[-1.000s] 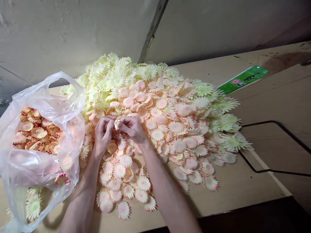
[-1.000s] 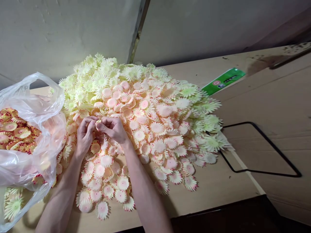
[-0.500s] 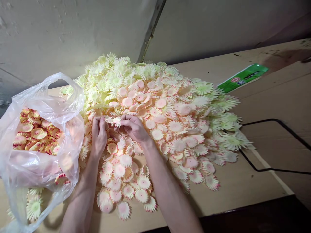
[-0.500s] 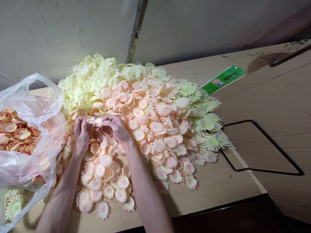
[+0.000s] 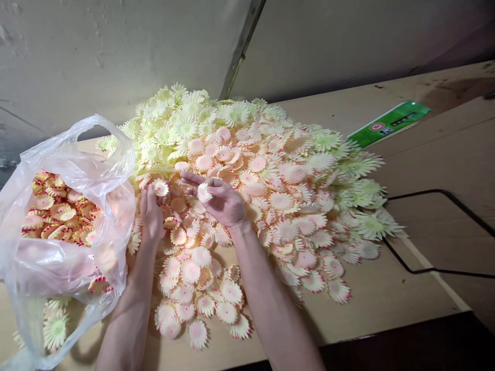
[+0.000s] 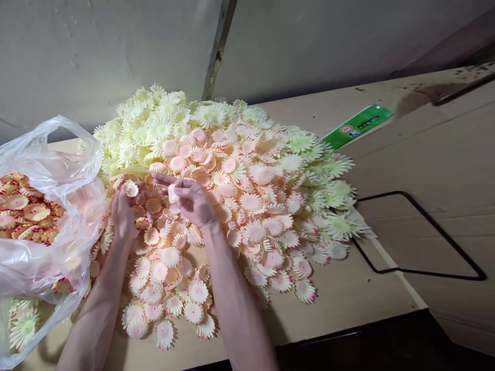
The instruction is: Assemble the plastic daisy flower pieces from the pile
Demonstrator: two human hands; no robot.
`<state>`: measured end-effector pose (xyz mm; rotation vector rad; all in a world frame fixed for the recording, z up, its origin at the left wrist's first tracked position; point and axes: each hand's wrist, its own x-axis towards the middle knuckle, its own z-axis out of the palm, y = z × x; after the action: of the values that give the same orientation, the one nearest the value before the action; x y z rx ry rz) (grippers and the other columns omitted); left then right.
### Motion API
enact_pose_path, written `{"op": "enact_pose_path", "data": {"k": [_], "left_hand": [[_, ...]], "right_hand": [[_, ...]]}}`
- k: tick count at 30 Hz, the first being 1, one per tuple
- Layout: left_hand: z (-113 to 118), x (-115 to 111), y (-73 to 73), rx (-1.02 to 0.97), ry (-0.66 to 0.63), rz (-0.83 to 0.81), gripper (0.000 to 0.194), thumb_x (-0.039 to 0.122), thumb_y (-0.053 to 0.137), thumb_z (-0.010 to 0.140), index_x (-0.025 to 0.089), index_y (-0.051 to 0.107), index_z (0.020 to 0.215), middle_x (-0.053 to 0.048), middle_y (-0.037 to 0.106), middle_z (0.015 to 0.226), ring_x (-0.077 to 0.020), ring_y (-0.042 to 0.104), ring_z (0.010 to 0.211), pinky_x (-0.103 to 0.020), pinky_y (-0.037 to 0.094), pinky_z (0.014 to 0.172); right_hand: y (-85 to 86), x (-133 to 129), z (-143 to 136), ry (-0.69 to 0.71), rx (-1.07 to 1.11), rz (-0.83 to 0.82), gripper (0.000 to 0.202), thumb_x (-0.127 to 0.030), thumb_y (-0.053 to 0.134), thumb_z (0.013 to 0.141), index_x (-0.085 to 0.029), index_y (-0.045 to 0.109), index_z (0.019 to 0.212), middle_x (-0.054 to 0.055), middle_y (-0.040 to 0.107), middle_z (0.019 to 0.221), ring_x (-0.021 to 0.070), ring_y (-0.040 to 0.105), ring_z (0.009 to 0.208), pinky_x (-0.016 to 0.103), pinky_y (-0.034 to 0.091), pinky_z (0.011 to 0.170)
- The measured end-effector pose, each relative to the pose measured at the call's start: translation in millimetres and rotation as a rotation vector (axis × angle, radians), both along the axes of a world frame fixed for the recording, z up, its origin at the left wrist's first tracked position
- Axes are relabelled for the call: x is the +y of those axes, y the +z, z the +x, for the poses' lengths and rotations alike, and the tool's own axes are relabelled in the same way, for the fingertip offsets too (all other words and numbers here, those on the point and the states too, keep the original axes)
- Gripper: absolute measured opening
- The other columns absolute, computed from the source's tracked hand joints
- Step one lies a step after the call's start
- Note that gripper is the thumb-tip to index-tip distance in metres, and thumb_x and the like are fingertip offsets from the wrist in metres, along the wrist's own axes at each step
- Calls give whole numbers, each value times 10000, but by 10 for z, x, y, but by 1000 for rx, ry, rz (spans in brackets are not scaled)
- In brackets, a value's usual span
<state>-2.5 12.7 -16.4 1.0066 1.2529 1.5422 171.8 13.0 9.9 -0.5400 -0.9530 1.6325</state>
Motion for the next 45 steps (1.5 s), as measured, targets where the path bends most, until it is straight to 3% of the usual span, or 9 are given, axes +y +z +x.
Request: {"op": "enact_pose_path", "data": {"k": [5,10,13,21,24,26,31,40,45], "left_hand": [[68,-55,101,36,-72,90,387,588,687,879,208,718,947,-68,737,1056,-202,684,1020,-307,594,866],[58,-100,174,-32,-149,82,346,487,820,793,224,685,972,-24,693,1053,-91,619,681,-200,549,555],[65,-119,181,-26,-195,80,330,483,829,782,191,706,872,-35,649,1112,-57,585,620,-177,492,454],[68,-95,146,50,-131,116,185,384,753,858,239,735,971,-27,684,1017,-105,631,720,-207,555,587],[40,-87,133,134,-129,173,133,334,683,896,240,777,884,-51,693,1080,-179,673,1019,-244,598,785],[33,-97,132,171,-155,168,157,340,689,895,239,805,867,-70,673,1127,-209,658,1103,-242,606,779],[67,-140,154,146,-178,81,238,428,827,782,203,817,860,-93,593,1215,-163,677,841,-185,545,446],[84,-141,192,136,-175,70,286,451,837,775,172,815,833,-89,607,1210,-65,629,618,-179,553,434],[84,-144,182,140,-171,69,270,447,833,778,182,819,826,-87,611,1187,-104,662,716,-173,553,450]], "right_hand": [[-56,15,-57,-94,-172,-12,177,-399,841,770,-241,773,724,68,777,1189,223,708,1028,382,541,968],[-127,27,-98,-161,-249,30,168,-396,868,747,-249,788,732,45,782,1126,170,700,884,330,562,847],[-140,36,-107,-173,-244,67,149,-374,885,730,-251,802,747,40,779,1063,164,702,881,312,558,827],[-159,33,-103,-157,-262,41,145,-372,835,779,-230,816,800,61,762,1084,164,689,895,315,547,853],[-165,32,-96,-133,-277,61,156,-378,814,793,-222,812,802,68,757,1085,178,689,922,331,546,886],[-162,29,-94,-129,-287,75,144,-369,803,801,-226,813,807,63,755,1085,179,687,920,338,546,897],[-137,18,-91,-152,-333,105,131,-360,791,813,-232,810,794,60,755,1067,167,659,836,343,553,836],[-158,27,-88,-156,-312,126,134,-363,796,825,-232,809,806,61,762,1057,174,675,879,355,552,868],[-159,24,-87,-172,-323,159,125,-370,802,825,-246,819,822,60,762,1076,188,692,960,335,543,839]]}}
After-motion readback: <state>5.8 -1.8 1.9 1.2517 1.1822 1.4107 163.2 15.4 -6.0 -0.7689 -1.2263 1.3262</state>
